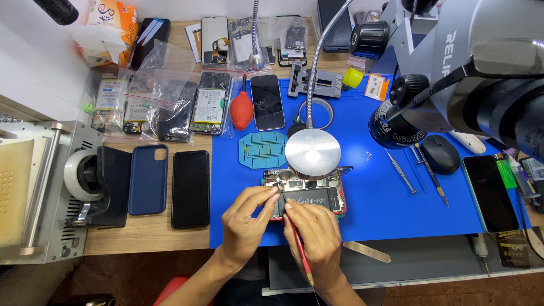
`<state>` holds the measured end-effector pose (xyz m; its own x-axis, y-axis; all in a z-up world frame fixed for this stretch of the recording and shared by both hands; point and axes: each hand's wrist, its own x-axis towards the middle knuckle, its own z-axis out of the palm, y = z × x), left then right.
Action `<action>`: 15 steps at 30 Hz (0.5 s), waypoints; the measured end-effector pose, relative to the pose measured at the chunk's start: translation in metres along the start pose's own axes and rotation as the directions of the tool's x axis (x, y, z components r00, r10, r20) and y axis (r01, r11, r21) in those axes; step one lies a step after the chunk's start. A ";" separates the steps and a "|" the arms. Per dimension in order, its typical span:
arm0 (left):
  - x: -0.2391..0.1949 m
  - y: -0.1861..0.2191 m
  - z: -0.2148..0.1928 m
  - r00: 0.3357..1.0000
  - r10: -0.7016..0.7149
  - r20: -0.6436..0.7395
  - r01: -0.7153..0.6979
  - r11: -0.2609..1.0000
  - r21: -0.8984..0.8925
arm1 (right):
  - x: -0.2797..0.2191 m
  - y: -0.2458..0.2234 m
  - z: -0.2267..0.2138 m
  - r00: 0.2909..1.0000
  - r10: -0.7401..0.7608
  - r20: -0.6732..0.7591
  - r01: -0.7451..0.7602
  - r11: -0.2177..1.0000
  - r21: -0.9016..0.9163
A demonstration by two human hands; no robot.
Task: The person works on a disassembled smartphone placed on a blue mat, using tweezers and a red-handled tool to manipulate internal components. They open a drawer to retrieve a tool and continue adjusting parts inside the device.
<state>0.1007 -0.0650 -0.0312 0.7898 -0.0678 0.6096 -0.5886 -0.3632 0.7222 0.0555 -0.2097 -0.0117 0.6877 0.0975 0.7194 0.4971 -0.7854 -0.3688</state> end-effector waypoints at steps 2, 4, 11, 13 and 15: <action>0.000 0.001 0.000 1.000 0.001 -0.002 -0.001 1.000 -0.003 | -0.002 0.001 0.000 1.000 0.012 0.005 -0.012 1.000 0.000; 0.000 0.001 0.000 1.000 0.001 -0.004 -0.001 1.000 -0.006 | -0.003 0.002 -0.001 1.000 0.023 0.010 -0.023 1.000 0.000; 0.000 0.000 0.000 1.000 -0.004 0.000 0.004 1.000 -0.018 | -0.004 0.004 -0.002 0.999 0.022 0.032 -0.022 0.999 0.023; 0.001 0.001 0.000 1.000 -0.009 -0.001 0.009 1.000 -0.027 | -0.004 0.005 -0.002 0.999 0.031 0.037 -0.033 0.998 0.047; 0.001 0.002 -0.001 1.000 -0.020 0.014 0.020 0.999 -0.030 | -0.003 0.005 -0.002 0.999 0.032 0.026 -0.034 0.998 0.050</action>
